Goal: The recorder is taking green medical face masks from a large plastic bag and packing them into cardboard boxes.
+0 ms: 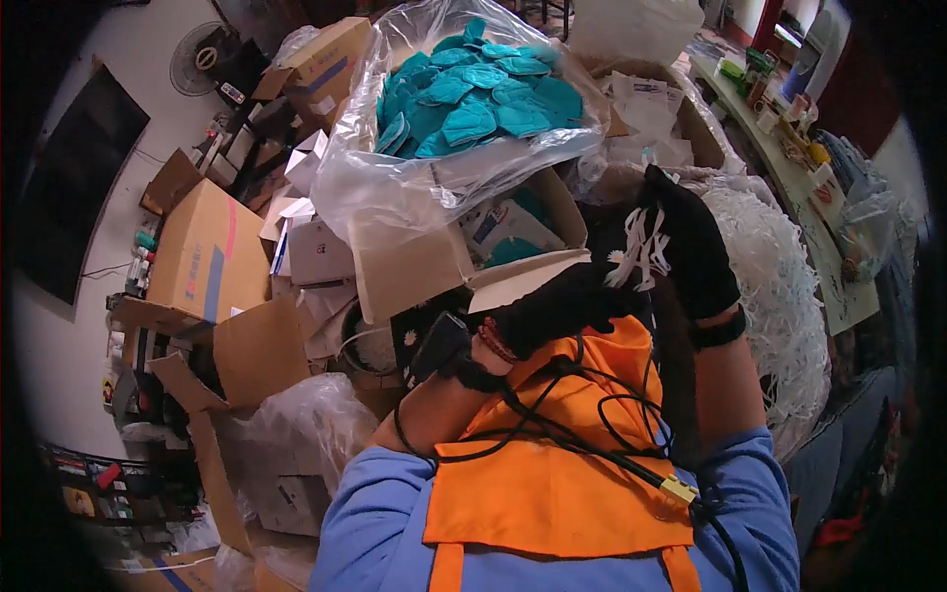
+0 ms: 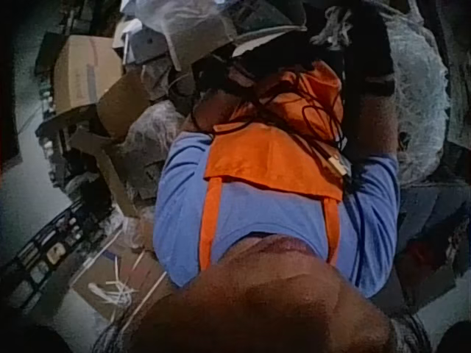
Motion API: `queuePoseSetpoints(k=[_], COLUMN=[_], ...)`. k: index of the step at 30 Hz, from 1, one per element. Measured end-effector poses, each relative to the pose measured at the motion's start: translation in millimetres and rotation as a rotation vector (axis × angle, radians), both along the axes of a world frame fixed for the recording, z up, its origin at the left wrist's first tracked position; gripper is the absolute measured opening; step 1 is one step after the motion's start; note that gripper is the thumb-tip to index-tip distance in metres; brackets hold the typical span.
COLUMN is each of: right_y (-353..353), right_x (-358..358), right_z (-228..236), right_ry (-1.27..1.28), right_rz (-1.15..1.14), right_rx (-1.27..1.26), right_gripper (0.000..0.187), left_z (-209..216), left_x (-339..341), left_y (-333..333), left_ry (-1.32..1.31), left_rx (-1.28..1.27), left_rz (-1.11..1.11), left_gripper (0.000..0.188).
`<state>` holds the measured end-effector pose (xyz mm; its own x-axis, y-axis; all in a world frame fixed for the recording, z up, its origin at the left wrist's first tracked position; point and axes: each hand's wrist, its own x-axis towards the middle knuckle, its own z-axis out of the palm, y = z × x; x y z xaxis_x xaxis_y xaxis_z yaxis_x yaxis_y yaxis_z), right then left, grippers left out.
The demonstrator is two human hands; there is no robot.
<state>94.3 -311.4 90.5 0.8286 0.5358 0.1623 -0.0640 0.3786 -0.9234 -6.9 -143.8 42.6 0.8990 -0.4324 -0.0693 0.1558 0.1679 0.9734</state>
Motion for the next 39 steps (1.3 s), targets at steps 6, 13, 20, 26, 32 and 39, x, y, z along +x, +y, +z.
queuePoseSetpoints(k=[6,13,20,26,32,39], right_y=[2.9,-21.8,-72.9,-56.3,-42.1,21.1], right_x=[6.7,24.1,45.7,24.0,17.1,-20.0], right_z=[-7.2,-16.2,-11.1,-13.2,-17.8,-1.7], right_ry=[0.04,-0.205,-0.024,0.02,-0.241,-0.584], right_rz=[0.007,-0.241,-0.096,-0.179,-0.139,-0.286], right_rx=[0.032,-0.029,0.121,0.067,0.013,-0.38], right_gripper=[0.034,0.033,0.037,0.048,0.048,0.032], left_z=[-37.7,-32.6,-2.1,17.3,22.4,4.1], left_x=[8.7,-19.4,-37.0,-34.8,-23.2,0.4], left_y=[2.0,32.5,76.4,67.6,59.9,0.0], left_ry=[-0.173,-0.155,-0.069,-1.004,-0.464,-0.738], left_rx=[0.097,-0.222,0.126,0.953,0.229,0.414], left_rz=[-0.038,-0.103,0.068,0.48,0.411,0.366], left_gripper=[0.037,0.035,0.042,0.03,0.027,0.049])
